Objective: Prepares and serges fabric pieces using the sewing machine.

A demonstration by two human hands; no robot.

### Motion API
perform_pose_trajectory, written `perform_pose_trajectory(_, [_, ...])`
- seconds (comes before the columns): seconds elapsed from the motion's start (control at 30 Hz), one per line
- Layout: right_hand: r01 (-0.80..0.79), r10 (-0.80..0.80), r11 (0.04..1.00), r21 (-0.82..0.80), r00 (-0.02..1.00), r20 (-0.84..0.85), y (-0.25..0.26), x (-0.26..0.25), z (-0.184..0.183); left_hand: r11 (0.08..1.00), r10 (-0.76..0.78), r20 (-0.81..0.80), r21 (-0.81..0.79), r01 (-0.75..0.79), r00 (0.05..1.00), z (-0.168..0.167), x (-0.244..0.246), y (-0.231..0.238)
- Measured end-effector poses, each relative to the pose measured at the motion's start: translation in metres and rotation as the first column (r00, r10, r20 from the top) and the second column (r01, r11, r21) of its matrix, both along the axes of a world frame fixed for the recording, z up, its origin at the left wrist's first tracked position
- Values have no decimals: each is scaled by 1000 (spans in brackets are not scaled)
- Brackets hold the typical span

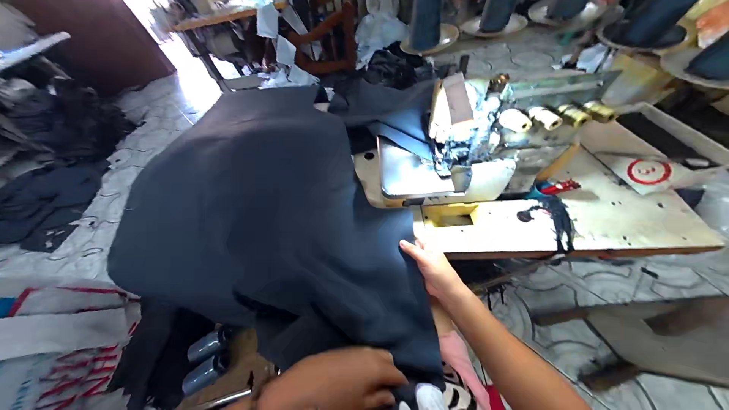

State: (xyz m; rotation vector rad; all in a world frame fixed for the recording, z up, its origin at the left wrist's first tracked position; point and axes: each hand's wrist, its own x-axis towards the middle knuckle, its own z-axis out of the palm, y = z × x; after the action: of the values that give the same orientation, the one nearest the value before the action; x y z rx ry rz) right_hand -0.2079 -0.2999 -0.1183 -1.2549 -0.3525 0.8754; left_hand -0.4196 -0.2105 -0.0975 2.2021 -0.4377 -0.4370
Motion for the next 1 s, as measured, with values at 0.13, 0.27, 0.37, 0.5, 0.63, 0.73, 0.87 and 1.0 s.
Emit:
perform_pose_trajectory(0.13, [-3, -5, 998, 63, 991, 132, -25, -15, -30, 903, 224, 472, 227, -364, 853, 17, 74, 33])
perform_pose_trajectory(0.27, [6, -30, 992, 127, 981, 190, -50, -29, -40, 926, 233, 531, 135, -353, 815, 4, 147, 70])
perform_pose_trajectory(0.37, [27, -54, 990, 135, 978, 200, -64, -21, -38, 978, 210, 454, -84, -193, 866, -7, 167, 66])
perform_pose_trajectory(0.5, [15, -35, 995, 102, 981, 191, -72, -10, -36, 931, 344, 368, -251, -264, 864, -18, 166, 57])
perform_pose_trajectory(0.63, [-61, 46, 991, 116, 991, 128, -69, -4, -35, 899, 421, 311, -269, -346, 852, -15, 162, 58])
perform_pose_trajectory(0.73, [-163, 156, 974, 155, 986, 53, -66, 4, -31, 910, 406, 311, -228, -347, 859, -6, 159, 59])
perform_pose_trajectory(0.87, [-293, 304, 937, 189, 952, -29, -64, 15, -25, 940, 341, 385, -151, -306, 858, -1, 159, 57])
perform_pose_trajectory(1.0, [-301, 307, 942, 147, 951, -21, -57, 14, -17, 972, 233, 520, -94, -215, 822, -1, 158, 48])
